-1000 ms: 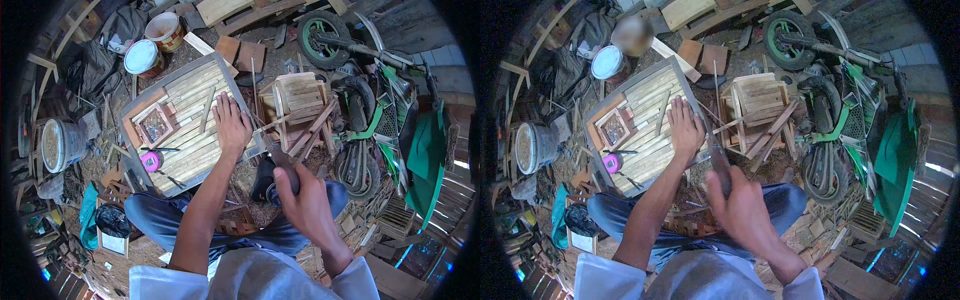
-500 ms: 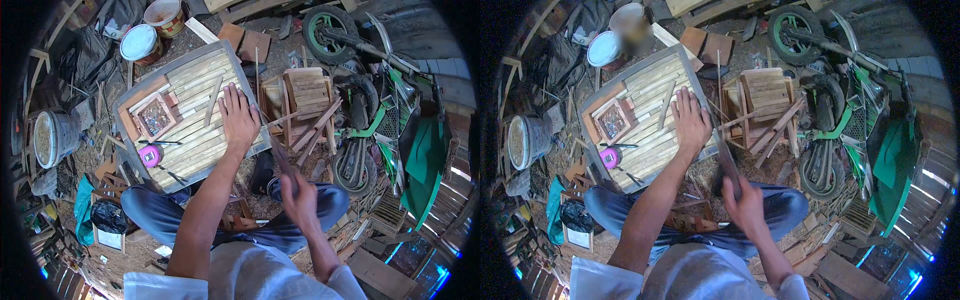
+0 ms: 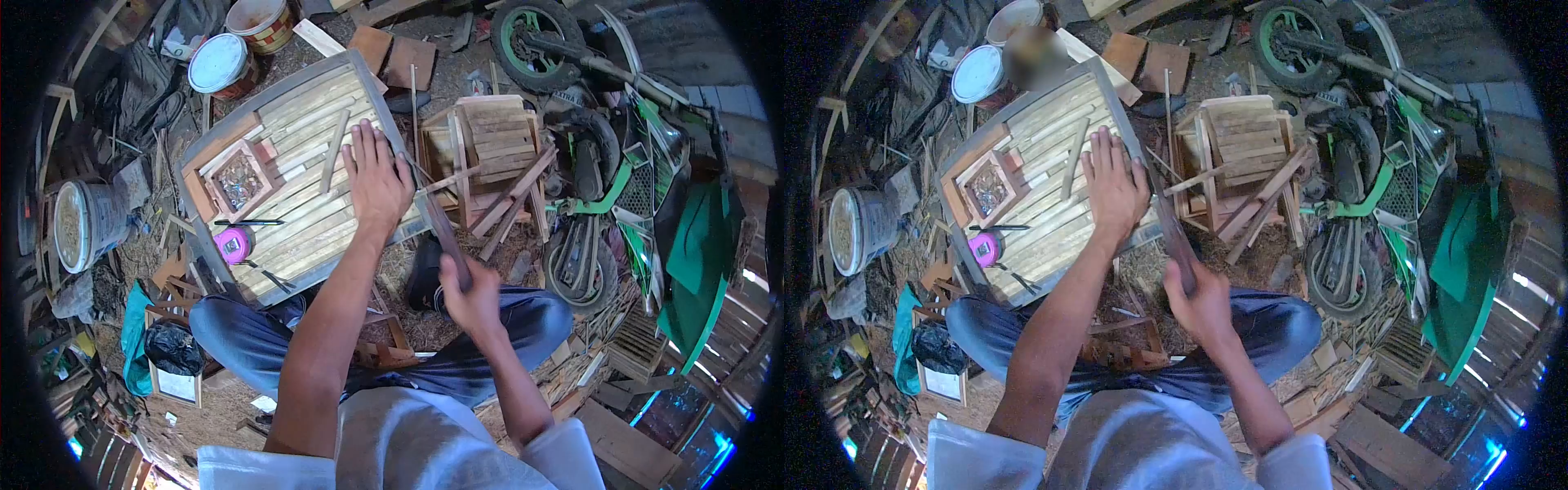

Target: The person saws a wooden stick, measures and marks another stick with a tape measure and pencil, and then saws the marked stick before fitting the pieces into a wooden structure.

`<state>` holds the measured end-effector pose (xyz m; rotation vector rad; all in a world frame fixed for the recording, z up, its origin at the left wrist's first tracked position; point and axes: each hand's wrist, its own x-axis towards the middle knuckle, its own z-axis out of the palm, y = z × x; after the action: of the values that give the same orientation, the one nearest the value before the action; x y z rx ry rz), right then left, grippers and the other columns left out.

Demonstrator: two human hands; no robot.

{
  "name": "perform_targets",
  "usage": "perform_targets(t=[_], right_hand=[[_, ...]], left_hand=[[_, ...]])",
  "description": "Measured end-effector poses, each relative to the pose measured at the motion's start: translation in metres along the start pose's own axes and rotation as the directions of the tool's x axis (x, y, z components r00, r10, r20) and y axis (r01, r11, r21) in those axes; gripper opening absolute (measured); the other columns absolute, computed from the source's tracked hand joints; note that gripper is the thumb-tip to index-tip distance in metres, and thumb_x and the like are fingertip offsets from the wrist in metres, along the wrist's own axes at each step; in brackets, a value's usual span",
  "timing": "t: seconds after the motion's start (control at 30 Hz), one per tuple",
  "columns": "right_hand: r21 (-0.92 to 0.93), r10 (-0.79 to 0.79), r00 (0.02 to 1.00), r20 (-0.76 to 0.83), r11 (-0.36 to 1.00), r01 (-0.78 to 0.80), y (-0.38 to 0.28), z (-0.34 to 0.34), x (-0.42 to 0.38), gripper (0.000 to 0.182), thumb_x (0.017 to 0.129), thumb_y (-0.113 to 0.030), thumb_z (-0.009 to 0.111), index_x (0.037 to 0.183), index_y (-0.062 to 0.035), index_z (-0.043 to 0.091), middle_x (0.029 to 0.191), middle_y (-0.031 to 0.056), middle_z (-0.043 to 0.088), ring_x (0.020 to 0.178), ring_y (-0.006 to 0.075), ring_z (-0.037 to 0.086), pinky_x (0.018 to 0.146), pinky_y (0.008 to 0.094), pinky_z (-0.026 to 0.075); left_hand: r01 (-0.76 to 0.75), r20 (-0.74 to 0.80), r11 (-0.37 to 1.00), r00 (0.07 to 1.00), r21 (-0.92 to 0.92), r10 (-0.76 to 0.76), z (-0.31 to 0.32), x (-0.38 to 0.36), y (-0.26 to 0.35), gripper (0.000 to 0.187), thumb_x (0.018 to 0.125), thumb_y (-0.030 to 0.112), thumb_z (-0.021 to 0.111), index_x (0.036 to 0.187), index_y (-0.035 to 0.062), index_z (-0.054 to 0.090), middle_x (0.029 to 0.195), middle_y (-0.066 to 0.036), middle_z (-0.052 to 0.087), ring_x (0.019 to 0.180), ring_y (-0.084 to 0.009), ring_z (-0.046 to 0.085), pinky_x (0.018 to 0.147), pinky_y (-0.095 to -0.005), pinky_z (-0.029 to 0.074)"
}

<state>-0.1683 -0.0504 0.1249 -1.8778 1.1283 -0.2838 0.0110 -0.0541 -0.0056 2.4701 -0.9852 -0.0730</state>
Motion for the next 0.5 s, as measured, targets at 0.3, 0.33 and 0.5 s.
perform_targets(t=[0.3, 0.33, 0.5], right_hand=[[-0.08, 0.147, 0.986, 0.082, 0.987, -0.141, -0.019, -0.067, -0.091, 0.025, 0.093, -0.02, 0.06, 0.095, 0.0031, 0.069, 0.053, 0.0073, 0.049, 0.047, 0.0098, 0.048, 0.048, 0.0298, 0.04], [-0.041, 0.139, 0.988, 0.061, 0.99, -0.137, -0.018, -0.058, -0.08, 0.025, 0.093, -0.02, 0.061, 0.095, 0.0032, 0.069, 0.052, 0.0072, 0.049, 0.046, 0.0104, 0.048, 0.047, 0.03, 0.04], [-0.048, 0.079, 0.995, 0.066, 0.996, -0.076, 0.012, -0.007, -0.007, 0.033, 0.094, -0.026, 0.061, 0.074, 0.0002, 0.061, 0.051, 0.0089, 0.046, 0.045, 0.0119, 0.045, 0.045, 0.0327, 0.039]], left_hand=[[0.012, 0.012, 1.0, 1.0, 0.015, -0.012, 0.0, -0.004, 0.0, 0.054, 0.096, 0.026, 0.042, 0.138, -0.0084, 0.042, 0.155, -0.023, 0.026, 0.146, -0.0356, 0.019, 0.119, -0.0514, 0.012], [0.006, 0.012, 1.0, 1.0, 0.017, -0.006, 0.0, -0.003, 0.0, 0.054, 0.096, 0.026, 0.042, 0.138, -0.0084, 0.042, 0.155, -0.023, 0.026, 0.146, -0.0357, 0.019, 0.119, -0.0514, 0.013], [-0.024, -0.005, 1.0, 1.0, -0.002, 0.024, 0.008, -0.001, 0.002, 0.057, 0.095, 0.028, 0.041, 0.137, -0.0096, 0.042, 0.154, -0.025, 0.026, 0.147, -0.0369, 0.017, 0.119, -0.0525, 0.011]])
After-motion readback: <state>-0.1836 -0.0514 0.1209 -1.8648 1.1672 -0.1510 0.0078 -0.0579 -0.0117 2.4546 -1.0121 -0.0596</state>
